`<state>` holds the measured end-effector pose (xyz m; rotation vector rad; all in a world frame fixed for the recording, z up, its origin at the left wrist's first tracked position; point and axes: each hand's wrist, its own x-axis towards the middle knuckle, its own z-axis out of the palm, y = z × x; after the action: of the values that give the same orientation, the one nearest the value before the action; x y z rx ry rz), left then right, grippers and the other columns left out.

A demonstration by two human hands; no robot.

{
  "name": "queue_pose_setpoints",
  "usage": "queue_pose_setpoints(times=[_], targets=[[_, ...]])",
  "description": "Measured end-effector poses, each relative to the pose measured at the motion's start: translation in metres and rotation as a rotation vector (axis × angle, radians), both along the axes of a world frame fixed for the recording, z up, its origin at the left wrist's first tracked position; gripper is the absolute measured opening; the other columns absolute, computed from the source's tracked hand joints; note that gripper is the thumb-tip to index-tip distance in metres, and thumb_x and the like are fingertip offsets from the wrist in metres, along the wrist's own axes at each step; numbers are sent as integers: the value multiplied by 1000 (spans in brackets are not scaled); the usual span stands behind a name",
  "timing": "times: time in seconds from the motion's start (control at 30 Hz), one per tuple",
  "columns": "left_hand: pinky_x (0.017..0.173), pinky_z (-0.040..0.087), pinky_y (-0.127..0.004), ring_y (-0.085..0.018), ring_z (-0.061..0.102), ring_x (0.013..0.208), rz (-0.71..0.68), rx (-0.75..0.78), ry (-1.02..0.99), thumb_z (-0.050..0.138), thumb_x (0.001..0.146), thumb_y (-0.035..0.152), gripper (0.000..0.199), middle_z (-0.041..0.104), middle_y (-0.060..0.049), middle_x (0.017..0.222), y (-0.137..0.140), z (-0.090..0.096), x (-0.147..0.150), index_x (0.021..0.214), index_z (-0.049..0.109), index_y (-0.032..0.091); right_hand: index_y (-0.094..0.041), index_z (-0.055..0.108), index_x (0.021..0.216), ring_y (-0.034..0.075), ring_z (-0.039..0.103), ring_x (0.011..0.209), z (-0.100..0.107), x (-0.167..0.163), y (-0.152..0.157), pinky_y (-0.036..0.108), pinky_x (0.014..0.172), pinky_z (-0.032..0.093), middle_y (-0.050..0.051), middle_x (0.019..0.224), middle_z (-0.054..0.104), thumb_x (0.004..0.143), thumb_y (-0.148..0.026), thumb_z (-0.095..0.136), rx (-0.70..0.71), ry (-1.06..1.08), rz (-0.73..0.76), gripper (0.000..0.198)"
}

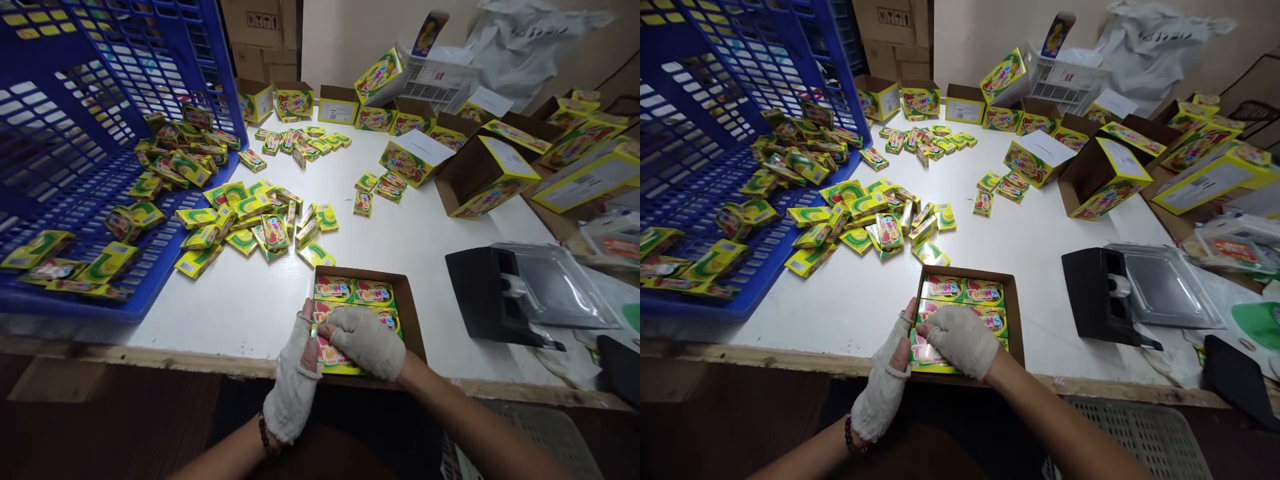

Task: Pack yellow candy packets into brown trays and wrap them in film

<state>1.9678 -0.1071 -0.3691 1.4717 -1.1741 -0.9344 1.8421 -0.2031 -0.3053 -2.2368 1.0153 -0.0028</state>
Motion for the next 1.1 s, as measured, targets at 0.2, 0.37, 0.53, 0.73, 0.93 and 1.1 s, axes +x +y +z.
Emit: queue_pose_setpoints(times=[0.2,0.37,0.53,0.73,0.93,1.1], targets=[[114,36,-37,-23,44,134,-36,-92,-203,36,96,46,55,47,-10,145,-28,9,33,144,40,19,-20,67,85,22,60,86,-8,12,12,32,75,39,8,90,68,98,-35,37,-144,176,-49,36],[111,34,-48,-35,43,130,288,-193,-708,59,81,47,63,51,-19,133,-136,31,99,131,50,10,-19,66,83,23,60,87,-10,13,16,34,78,41,8,91,67,98,-30,36,-215,158,-47,35],[101,36,-56,-42,47,119,297,16,-968,72,64,35,74,54,-21,125,-195,41,122,130,50,12,-19,63,76,20,60,84,-10,8,12,33,77,44,7,86,66,97,-30,39,-162,67,-93,34],[106,39,-43,-28,55,116,256,-137,-831,52,75,16,43,63,-13,117,-155,30,126,118,57,15,-18,62,113,22,62,99,9,11,-16,35,85,50,10,109,67,90,-24,51,-288,-254,-117,26],[85,53,-30,-19,65,96,122,-223,-356,49,89,35,31,67,-6,107,-72,17,120,114,57,19,-17,62,113,28,59,108,35,80,-50,41,90,48,15,113,65,82,-15,60,-606,-82,216,31],[93,47,-40,-26,58,105,187,-123,-813,49,85,25,30,63,-11,108,-66,26,171,112,59,16,-18,66,101,25,67,86,29,120,-57,32,69,48,12,96,70,81,-16,55,-366,334,298,23]])
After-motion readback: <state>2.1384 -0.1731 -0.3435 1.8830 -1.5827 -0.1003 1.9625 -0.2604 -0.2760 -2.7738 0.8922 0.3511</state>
